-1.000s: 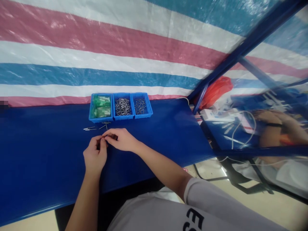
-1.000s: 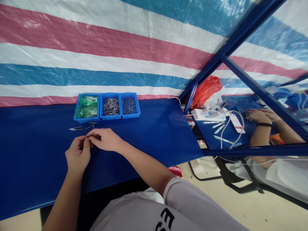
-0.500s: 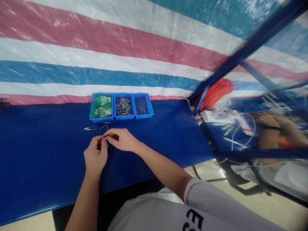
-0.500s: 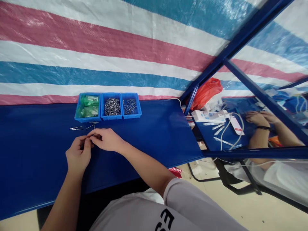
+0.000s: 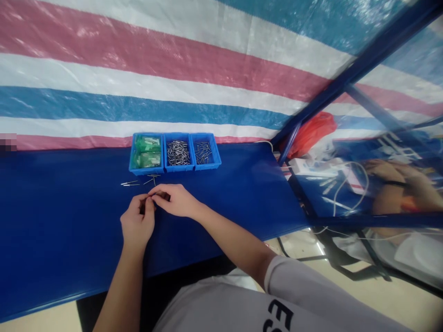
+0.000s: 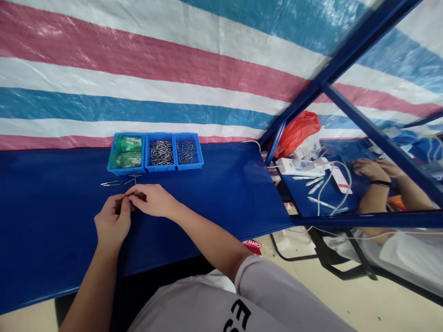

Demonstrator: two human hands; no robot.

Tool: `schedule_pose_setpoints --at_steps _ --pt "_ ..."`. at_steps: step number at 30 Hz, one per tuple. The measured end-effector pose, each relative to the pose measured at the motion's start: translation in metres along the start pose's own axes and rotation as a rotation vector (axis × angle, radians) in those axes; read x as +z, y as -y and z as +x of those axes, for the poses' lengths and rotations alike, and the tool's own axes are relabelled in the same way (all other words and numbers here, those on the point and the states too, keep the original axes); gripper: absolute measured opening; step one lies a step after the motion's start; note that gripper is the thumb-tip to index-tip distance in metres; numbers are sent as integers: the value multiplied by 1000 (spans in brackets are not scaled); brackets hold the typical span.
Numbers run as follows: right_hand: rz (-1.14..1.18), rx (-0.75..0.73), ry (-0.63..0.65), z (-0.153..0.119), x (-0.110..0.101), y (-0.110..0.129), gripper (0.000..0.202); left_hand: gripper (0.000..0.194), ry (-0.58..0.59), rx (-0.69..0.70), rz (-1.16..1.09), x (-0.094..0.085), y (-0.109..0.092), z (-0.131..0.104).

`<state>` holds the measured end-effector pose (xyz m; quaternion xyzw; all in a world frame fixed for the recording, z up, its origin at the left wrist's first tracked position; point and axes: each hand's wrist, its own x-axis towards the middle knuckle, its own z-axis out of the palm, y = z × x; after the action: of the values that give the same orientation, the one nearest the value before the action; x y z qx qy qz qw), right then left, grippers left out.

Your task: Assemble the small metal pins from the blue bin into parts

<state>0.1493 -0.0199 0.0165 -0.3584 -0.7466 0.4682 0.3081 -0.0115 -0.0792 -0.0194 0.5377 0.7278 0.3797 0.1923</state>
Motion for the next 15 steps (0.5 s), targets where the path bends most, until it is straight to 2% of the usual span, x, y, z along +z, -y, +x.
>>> schedule_pose_setpoints --at_steps 15 --pt "-79 -43 -5 0 0 -1 21 31 14 -23 13 1 1 0"
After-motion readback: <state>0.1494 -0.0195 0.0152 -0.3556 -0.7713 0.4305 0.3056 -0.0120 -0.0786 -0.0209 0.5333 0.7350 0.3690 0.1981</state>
